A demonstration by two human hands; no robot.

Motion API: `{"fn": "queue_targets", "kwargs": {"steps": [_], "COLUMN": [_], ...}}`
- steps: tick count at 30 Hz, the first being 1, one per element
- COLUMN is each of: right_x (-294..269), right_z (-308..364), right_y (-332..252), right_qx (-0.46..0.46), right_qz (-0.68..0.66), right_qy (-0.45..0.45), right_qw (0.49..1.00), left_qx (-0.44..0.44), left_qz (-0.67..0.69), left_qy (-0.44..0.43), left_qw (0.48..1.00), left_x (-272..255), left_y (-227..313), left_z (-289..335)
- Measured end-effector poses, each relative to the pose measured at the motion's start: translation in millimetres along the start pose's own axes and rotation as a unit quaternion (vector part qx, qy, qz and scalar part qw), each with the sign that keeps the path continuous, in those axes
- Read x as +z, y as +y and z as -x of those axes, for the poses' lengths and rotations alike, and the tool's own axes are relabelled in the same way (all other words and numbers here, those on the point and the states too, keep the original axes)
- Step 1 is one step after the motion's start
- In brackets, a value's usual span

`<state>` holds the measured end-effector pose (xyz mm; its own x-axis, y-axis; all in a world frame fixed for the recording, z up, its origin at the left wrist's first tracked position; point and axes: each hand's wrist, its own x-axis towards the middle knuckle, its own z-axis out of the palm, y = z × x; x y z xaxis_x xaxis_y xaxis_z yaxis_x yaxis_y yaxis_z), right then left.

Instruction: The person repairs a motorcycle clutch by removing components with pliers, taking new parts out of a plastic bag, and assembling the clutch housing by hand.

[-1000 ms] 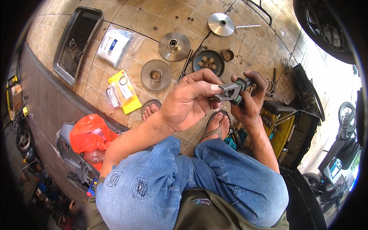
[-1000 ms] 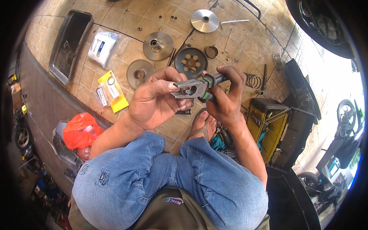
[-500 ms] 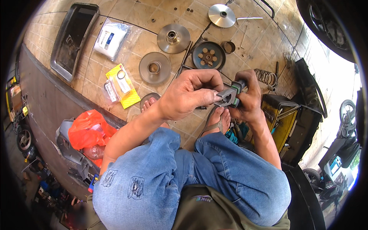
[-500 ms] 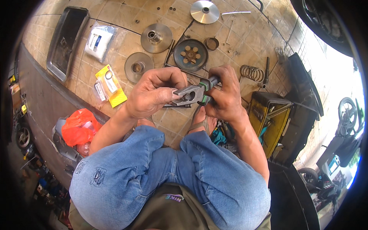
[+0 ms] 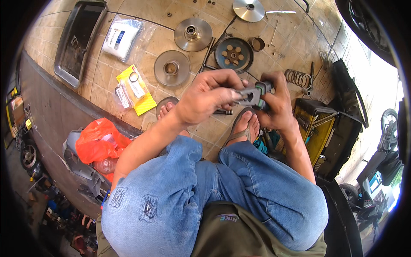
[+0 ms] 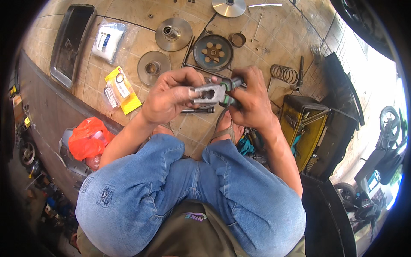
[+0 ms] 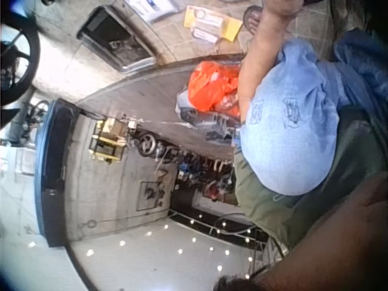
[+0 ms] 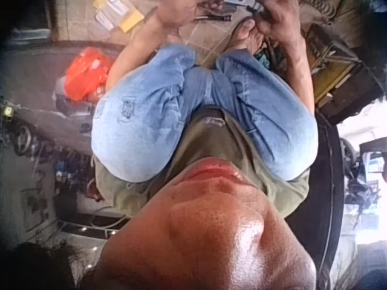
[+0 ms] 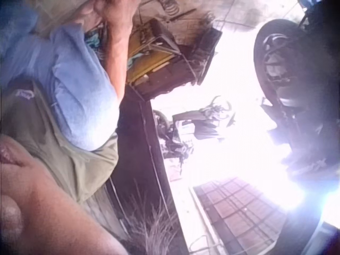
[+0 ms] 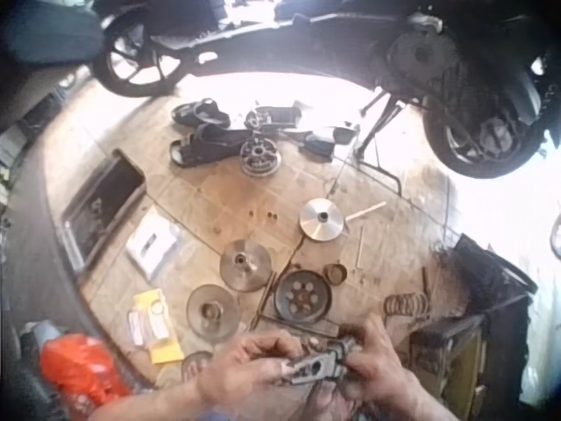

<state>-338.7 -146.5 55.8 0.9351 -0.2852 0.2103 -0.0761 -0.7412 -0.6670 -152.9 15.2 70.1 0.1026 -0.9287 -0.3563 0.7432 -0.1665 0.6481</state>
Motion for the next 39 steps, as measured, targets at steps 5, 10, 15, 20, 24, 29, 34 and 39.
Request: {"fn": "queue_targets", "kwargs": {"steps": [5,10,15,20,24,29,34,39], "right_x": [27.9,80.6,99.5,106.5,108.6,109.4,104.5,107.6], "right_z": [27.6,50.3,63.5,80.2,82.0,86.9,84.3,84.7], "right_y": [6.6,12.1,-5.2,-14.4,-16.3,-17.1,-20.2,-15.1], "right_qx": [0.195,0.247,0.361,0.401,0.413,0.4,0.403,0.4], "right_qz": [-0.037,-0.039,-0.061,-0.182,-0.196,-0.202,-0.218,-0.225], "right_qy": [-0.011,0.02,-0.006,0.039,0.046,0.047,0.041,0.049], "right_qw": [0.98,0.968,0.931,0.897,0.888,0.893,0.888,0.887], "left_qx": [-0.088,-0.153,-0.143,-0.117,-0.129,-0.146,-0.141,-0.13], "left_qz": [-0.007,-0.07,-0.17,-0.247,-0.249,-0.211,-0.239,-0.226], "left_qy": [0.195,0.284,0.333,0.329,0.346,0.39,0.415,0.424], "left_qw": [0.977,0.944,0.916,0.904,0.895,0.884,0.866,0.867], "left_x": [-32.5,-27.2,-34.4,-36.3,-23.6,-18.0,-13.9,-16.6], "left_y": [-59.0,-97.5,-112.5,-117.1,-117.0,-116.9,-122.4,-127.2], "left_z": [5.4,0.4,-6.5,-7.8,-11.0,-19.4,-22.0,-23.1]}}
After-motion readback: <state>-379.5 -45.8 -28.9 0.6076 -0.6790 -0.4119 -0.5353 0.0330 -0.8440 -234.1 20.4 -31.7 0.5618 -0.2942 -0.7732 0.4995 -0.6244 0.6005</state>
